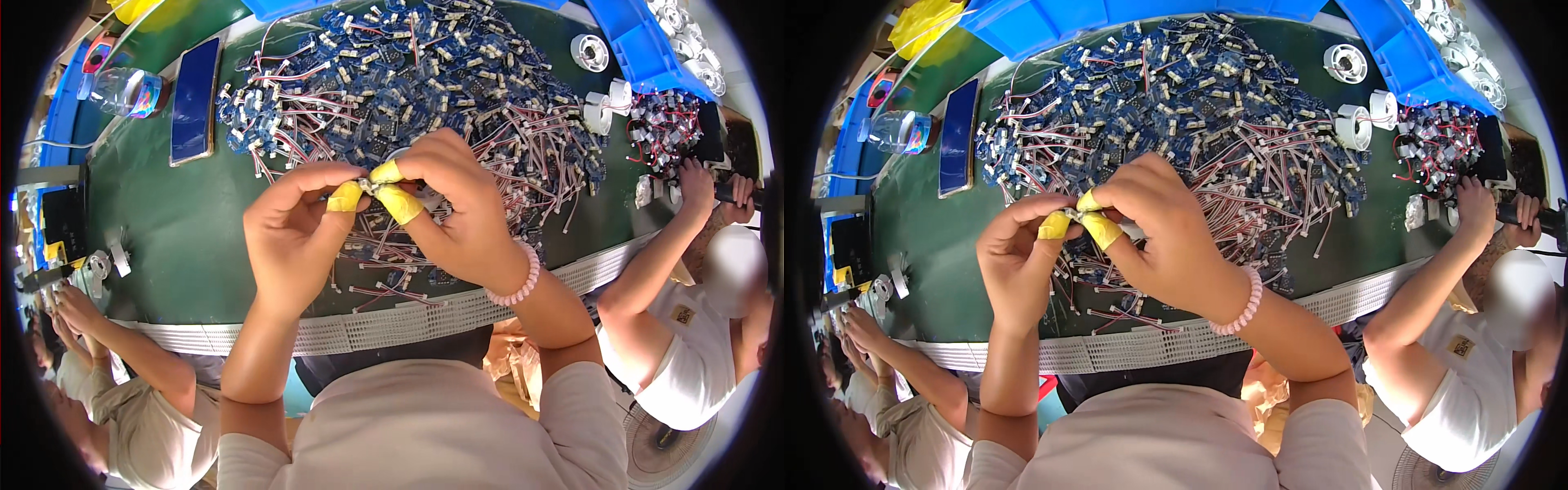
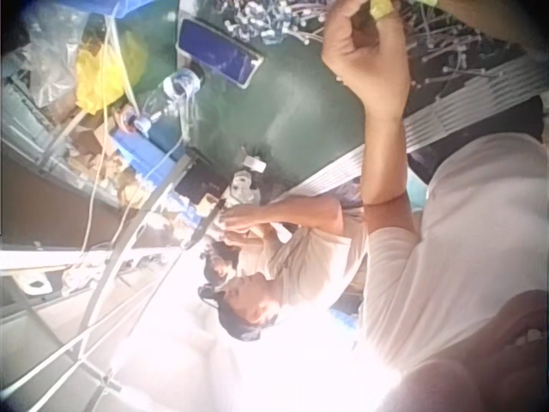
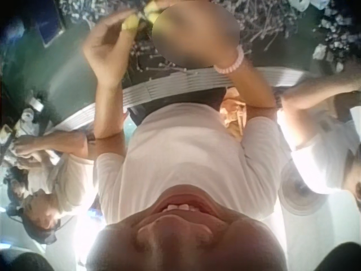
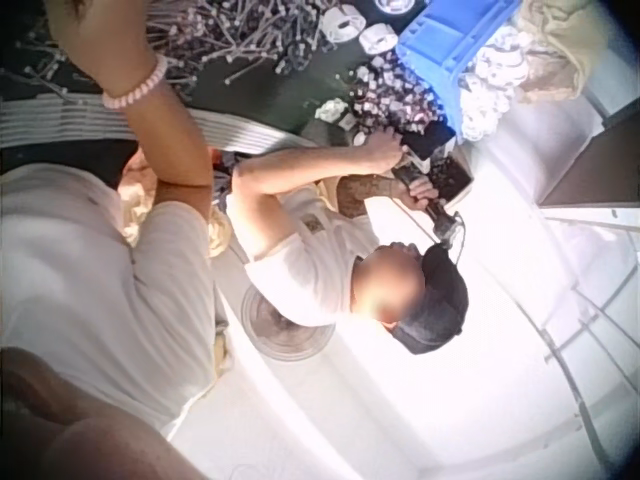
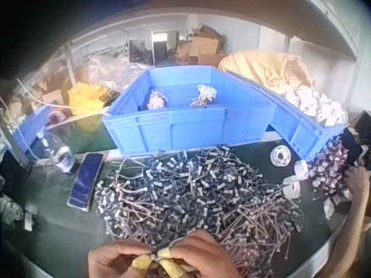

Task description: Assembling small electronic components by applying adhesive tape.

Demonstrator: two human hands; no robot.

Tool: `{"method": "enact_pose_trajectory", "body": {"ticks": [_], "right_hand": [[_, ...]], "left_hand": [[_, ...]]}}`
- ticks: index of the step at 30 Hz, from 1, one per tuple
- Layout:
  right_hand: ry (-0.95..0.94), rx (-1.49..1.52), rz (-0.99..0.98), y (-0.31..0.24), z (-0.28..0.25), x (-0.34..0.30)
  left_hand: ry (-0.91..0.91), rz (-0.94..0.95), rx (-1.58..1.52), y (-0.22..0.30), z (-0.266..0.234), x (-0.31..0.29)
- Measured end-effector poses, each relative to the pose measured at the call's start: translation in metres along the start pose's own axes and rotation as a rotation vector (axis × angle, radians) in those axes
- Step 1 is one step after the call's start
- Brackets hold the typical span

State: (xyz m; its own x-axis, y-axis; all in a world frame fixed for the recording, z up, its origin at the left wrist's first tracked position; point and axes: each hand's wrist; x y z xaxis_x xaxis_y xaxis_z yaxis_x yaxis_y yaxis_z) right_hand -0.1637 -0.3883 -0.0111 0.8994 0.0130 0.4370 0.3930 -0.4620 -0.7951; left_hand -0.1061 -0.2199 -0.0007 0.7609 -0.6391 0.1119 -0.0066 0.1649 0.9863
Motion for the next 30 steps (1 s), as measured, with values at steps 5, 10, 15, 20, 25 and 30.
{"method": "enact_pose_trajectory", "body": {"ticks": [5, 10, 15, 20, 25, 30], "right_hand": [[-0.035, -0.015, -0.009, -0.002, 0.003, 0.002], [-0.058, -0.083, -0.016, -0.003, 0.004, 0.000], [0.020, -0.327, -0.056, -0.015, 0.016, -0.004], [0.121, -0.122, 0.053, -0.023, 0.025, -0.008], [-0.060, -0.087, 0.025, -0.008, -0.016, -0.005], [0.251, -0.799, 0.251, 0.030, -0.076, -0.013]], "left_hand": [[-0.016, 0.007, 0.010, -0.003, -0.010, -0.002], [-0.047, -0.010, 0.098, 0.001, -0.011, -0.002], [0.090, 0.019, 0.373, -0.001, -0.001, -0.011], [0.177, 0.145, 0.567, -0.006, 0.012, -0.007], [0.102, -0.005, 0.215, -0.006, 0.010, -0.002], [0.127, -0.098, 0.063, -0.005, 0.010, 0.004]]}}
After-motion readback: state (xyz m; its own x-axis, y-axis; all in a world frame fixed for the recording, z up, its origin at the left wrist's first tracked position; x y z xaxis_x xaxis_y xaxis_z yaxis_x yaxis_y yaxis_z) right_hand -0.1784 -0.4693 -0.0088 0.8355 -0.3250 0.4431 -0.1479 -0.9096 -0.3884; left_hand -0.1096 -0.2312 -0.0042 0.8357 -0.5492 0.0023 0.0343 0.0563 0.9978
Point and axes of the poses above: each hand's wrist, its own x-axis towards the middle knuckle, its own z-axis out of the palm, y = z × x, and after that the axes turned 8 degrees about -y, right-handed
